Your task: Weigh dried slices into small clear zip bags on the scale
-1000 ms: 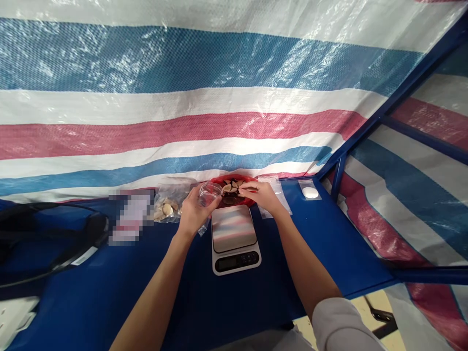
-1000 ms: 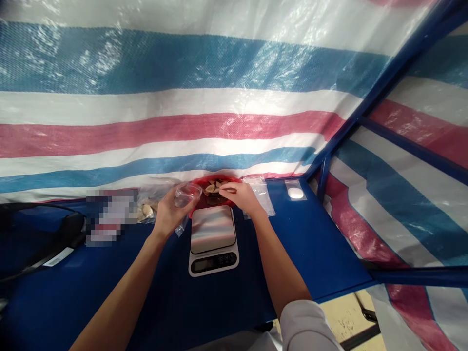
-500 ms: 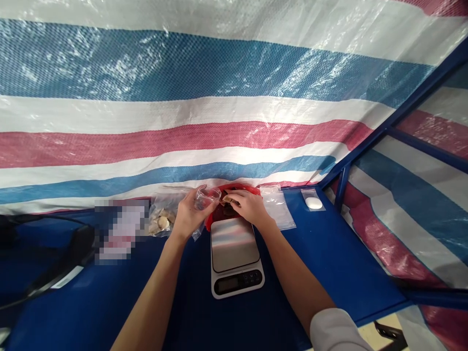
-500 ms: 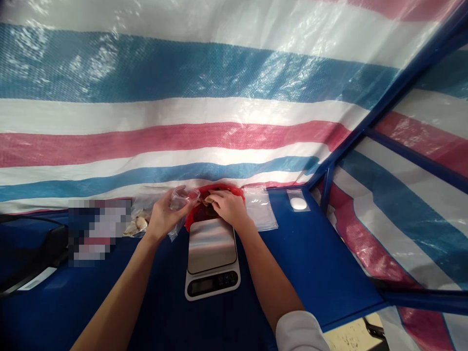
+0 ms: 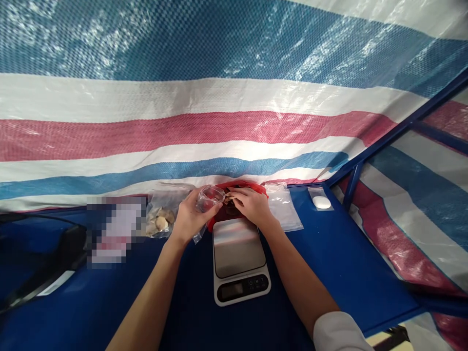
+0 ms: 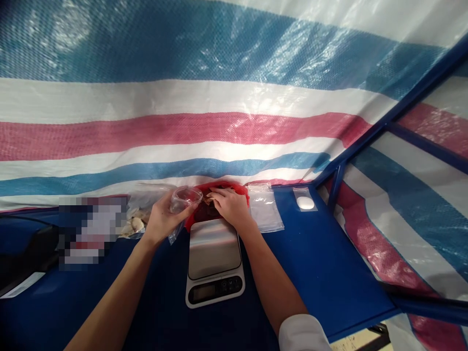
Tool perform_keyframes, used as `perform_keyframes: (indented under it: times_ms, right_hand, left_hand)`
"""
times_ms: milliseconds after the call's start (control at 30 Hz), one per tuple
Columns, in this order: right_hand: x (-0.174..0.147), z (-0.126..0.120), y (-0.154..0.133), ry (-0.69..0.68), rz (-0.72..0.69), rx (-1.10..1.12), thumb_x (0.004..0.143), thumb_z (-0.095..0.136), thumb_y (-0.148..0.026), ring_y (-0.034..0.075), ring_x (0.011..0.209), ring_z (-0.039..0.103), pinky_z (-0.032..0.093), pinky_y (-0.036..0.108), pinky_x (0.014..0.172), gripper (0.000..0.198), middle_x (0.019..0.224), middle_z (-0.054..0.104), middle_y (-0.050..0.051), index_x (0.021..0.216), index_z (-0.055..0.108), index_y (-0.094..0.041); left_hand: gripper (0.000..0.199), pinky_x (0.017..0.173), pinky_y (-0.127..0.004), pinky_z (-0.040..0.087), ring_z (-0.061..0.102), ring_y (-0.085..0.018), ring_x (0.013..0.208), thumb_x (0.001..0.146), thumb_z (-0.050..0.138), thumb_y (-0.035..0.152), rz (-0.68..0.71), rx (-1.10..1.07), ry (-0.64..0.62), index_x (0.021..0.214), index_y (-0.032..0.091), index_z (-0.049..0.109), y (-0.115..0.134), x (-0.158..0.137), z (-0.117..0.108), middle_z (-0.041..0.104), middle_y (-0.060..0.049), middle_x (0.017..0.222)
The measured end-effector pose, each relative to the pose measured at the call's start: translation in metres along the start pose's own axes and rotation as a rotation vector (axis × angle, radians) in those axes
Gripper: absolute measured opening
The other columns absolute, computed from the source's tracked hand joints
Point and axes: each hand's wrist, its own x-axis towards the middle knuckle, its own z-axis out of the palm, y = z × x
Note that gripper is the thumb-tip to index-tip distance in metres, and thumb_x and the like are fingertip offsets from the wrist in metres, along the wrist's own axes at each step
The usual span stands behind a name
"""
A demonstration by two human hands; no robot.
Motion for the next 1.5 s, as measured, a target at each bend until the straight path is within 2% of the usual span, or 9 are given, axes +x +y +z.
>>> perform_keyframes:
  times_ms: [167,300,433,600,767,1000,1167,1367,1500]
  right_hand:
    - [-0.001,-0.008,0.001,0.067,0.051,0.070,0.096,0.058,-0.023,0.020,0.113,0.072,0.057,0.029,0.095,0.033,0.125,0.076,-0.001,0.123,0.076,-0.030]
    - [0.000,-0.018,0.002,0.015,0.122,0.202,0.094,0.063,-0.027,0.020,0.104,0.075,0.059,0.030,0.095,0.034,0.115,0.079,0.002,0.125,0.075,-0.028]
    - [0.000,-0.023,0.004,-0.043,0.184,0.401,0.093,0.067,-0.031,0.021,0.096,0.077,0.062,0.033,0.091,0.035,0.108,0.081,0.001,0.126,0.074,-0.031]
    - [-0.003,-0.034,0.006,0.021,0.172,0.693,0.090,0.069,-0.037,0.022,0.092,0.079,0.064,0.035,0.090,0.032,0.104,0.081,0.003,0.118,0.079,-0.026]
    - [-0.005,-0.056,-0.003,0.011,0.096,0.815,0.086,0.073,-0.037,0.022,0.092,0.078,0.065,0.035,0.087,0.032,0.106,0.081,0.005,0.115,0.079,-0.022]
    - [-0.007,-0.077,-0.021,-0.013,-0.078,0.606,0.091,0.068,-0.028,0.017,0.086,0.076,0.063,0.029,0.079,0.025,0.105,0.081,0.002,0.114,0.080,-0.027]
    - [-0.007,-0.085,-0.028,-0.063,-0.174,0.403,0.091,0.067,-0.018,0.015,0.081,0.070,0.055,0.026,0.075,0.019,0.095,0.080,0.000,0.100,0.082,-0.027]
    - [-0.005,-0.083,-0.036,-0.132,-0.216,0.211,0.087,0.062,-0.007,0.014,0.073,0.060,0.043,0.026,0.067,0.025,0.072,0.070,-0.002,0.074,0.074,-0.025]
    - [-0.003,-0.077,-0.035,-0.147,-0.227,0.160,0.087,0.061,-0.009,0.014,0.072,0.059,0.043,0.027,0.068,0.023,0.073,0.069,-0.002,0.074,0.072,-0.024]
  left_hand:
    - [0.050,0.100,-0.046,0.056,0.072,-0.030,0.106,0.081,0.076,0.050,-0.011,-0.004,-0.021,0.119,0.018,0.068,0.001,-0.002,0.000,0.076,-0.011,0.115]
    - [0.049,0.100,-0.046,0.057,0.072,-0.031,0.105,0.081,0.077,0.049,0.030,-0.016,-0.027,0.119,0.020,0.069,0.001,-0.002,0.002,0.076,-0.011,0.114]
    - [0.049,0.101,-0.045,0.056,0.072,-0.030,0.108,0.082,0.077,0.049,0.070,-0.003,-0.041,0.121,0.020,0.068,0.001,-0.003,0.003,0.075,-0.011,0.117]
    - [0.053,0.101,-0.044,0.055,0.071,-0.029,0.109,0.083,0.077,0.048,0.133,0.034,-0.085,0.126,0.019,0.066,0.001,-0.005,0.006,0.074,-0.011,0.118]
    - [0.053,0.101,-0.044,0.054,0.070,-0.028,0.111,0.084,0.076,0.046,0.160,0.056,-0.150,0.128,0.019,0.065,0.005,-0.008,0.008,0.073,-0.010,0.121]
    - [0.056,0.103,-0.046,0.054,0.069,-0.031,0.116,0.083,0.077,0.042,0.208,-0.002,-0.209,0.132,0.021,0.062,0.015,-0.012,0.013,0.070,-0.012,0.128]
    - [0.054,0.103,-0.047,0.054,0.070,-0.031,0.113,0.083,0.078,0.041,0.236,-0.020,-0.234,0.130,0.020,0.063,0.014,-0.013,0.016,0.071,-0.012,0.125]
    - [0.054,0.097,-0.044,0.057,0.070,-0.030,0.112,0.083,0.077,0.042,0.269,0.034,-0.259,0.131,0.021,0.063,0.011,-0.014,0.021,0.072,-0.010,0.122]
    - [0.066,0.100,-0.046,0.056,0.067,-0.032,0.117,0.080,0.080,0.050,0.227,0.051,-0.280,0.137,0.023,0.059,0.010,-0.016,0.024,0.069,-0.012,0.127]
